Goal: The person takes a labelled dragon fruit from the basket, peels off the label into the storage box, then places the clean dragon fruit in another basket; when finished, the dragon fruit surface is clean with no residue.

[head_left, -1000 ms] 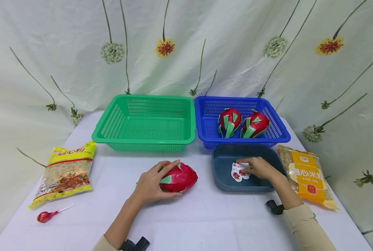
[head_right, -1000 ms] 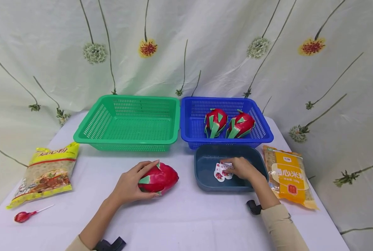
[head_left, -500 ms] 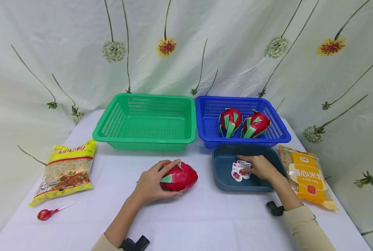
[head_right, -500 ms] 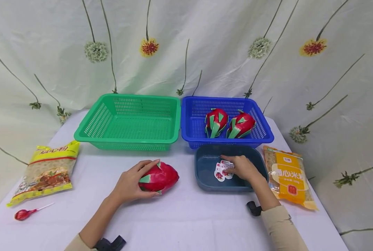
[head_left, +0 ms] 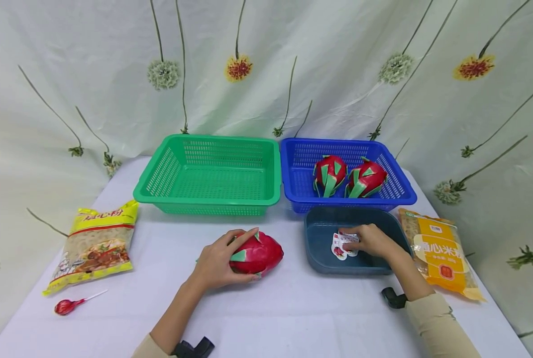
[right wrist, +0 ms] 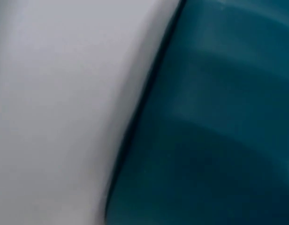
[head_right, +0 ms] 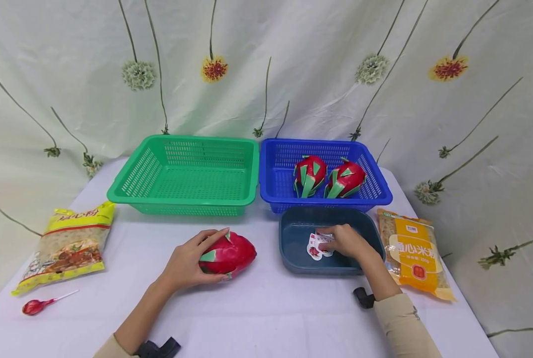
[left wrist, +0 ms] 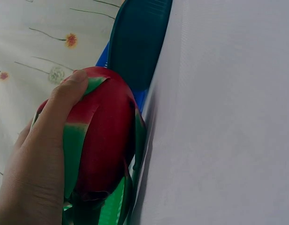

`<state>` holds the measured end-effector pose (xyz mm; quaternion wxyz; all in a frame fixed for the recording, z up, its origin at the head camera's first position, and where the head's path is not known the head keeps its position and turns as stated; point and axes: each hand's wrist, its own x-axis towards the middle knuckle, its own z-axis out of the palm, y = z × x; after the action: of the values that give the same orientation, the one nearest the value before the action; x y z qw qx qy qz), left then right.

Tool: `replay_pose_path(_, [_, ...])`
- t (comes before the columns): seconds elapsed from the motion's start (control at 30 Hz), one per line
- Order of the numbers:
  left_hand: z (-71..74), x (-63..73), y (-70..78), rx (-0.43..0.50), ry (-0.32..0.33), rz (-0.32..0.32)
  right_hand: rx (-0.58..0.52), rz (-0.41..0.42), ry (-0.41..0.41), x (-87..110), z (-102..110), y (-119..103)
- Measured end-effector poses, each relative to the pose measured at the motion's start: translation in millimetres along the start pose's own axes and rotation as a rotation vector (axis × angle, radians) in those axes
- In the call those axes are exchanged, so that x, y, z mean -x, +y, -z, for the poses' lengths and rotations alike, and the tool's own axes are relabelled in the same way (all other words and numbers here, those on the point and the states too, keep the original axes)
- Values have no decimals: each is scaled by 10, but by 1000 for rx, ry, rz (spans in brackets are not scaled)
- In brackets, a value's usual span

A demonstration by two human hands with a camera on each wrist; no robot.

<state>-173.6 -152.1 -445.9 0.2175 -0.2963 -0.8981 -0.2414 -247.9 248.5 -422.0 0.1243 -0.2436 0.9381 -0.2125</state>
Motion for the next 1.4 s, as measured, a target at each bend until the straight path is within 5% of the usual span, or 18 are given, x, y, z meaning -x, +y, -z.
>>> replay_pose_path(0.3, [-6, -24, -2, 0, -16, 6, -13, -27, -49, 46, 3, 11])
replay_pose_path(0.5, [-14, -15, 1, 2, -15, 2, -17, 6, 53, 128, 50, -41])
replay_pose_path(0.67, [-26, 7, 1, 12, -13, 12, -42, 12, 264, 316, 316, -159])
replay_pose_path(0.9, [-1, 25, -7, 4, -1, 37, 32, -40, 745, 428, 776, -225])
replay_pose_path(1.03, [2, 34, -16, 2, -11, 47, 73, -105, 881, 387, 873, -114])
replay_pose_path(1.17, [-3, 36, -14, 4, -19, 49, 48, -198, 842, 320, 846, 68])
replay_pose_path(1.4, [-3, 24, -7, 12, -12, 42, 34, -362, 561, 248, 757, 315])
